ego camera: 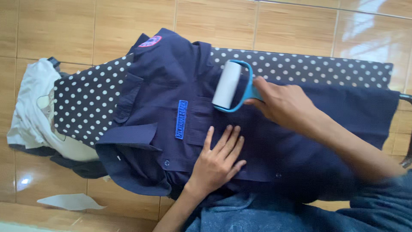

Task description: The person lays a dark blue shirt on a polka-dotted ironing board and uses a lint roller to clean the fabric. They roll the adhesive tool over the shirt's body, sleeves, and collar, smoothing the material with their hands between passes.

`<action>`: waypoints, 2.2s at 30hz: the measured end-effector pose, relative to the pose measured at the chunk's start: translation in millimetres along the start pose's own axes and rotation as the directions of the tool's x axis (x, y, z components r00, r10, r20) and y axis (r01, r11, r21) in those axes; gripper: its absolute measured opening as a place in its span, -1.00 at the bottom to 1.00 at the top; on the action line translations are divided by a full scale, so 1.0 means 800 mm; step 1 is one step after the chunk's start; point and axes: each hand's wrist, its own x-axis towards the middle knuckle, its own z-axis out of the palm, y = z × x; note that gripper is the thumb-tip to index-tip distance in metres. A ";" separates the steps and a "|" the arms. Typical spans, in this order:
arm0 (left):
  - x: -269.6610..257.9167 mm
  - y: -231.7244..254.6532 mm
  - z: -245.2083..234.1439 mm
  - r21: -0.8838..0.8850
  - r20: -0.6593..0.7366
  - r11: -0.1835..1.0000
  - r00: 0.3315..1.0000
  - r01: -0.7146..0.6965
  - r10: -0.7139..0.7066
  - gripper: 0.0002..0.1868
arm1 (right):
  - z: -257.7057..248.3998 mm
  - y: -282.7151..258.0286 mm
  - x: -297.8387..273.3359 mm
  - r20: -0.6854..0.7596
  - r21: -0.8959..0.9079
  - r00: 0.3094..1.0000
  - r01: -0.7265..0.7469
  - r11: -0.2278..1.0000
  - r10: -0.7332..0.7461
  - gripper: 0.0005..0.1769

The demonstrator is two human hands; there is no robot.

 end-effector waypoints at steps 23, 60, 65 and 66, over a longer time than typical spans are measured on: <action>-0.047 -0.007 -0.068 -0.022 -0.339 0.987 0.927 0.161 -0.158 -0.72 | 0.017 -0.074 0.085 -0.097 0.161 0.987 0.145 0.976 -0.130 -0.44; -0.104 -0.101 -0.053 -0.331 -0.705 0.809 0.443 0.485 -0.554 -0.48 | 0.045 -0.181 0.027 0.294 0.254 0.942 0.089 0.963 -0.164 -0.52; -0.101 -0.091 -0.065 -0.198 -0.656 0.761 0.494 0.618 -0.571 -0.47 | 0.066 -0.181 0.035 0.194 0.232 0.949 0.204 0.951 -0.250 -0.56; -0.099 -0.090 -0.067 -0.159 -0.638 0.753 0.515 0.639 -0.572 -0.49 | 0.066 -0.177 0.033 0.195 0.227 0.948 0.207 0.952 -0.253 -0.57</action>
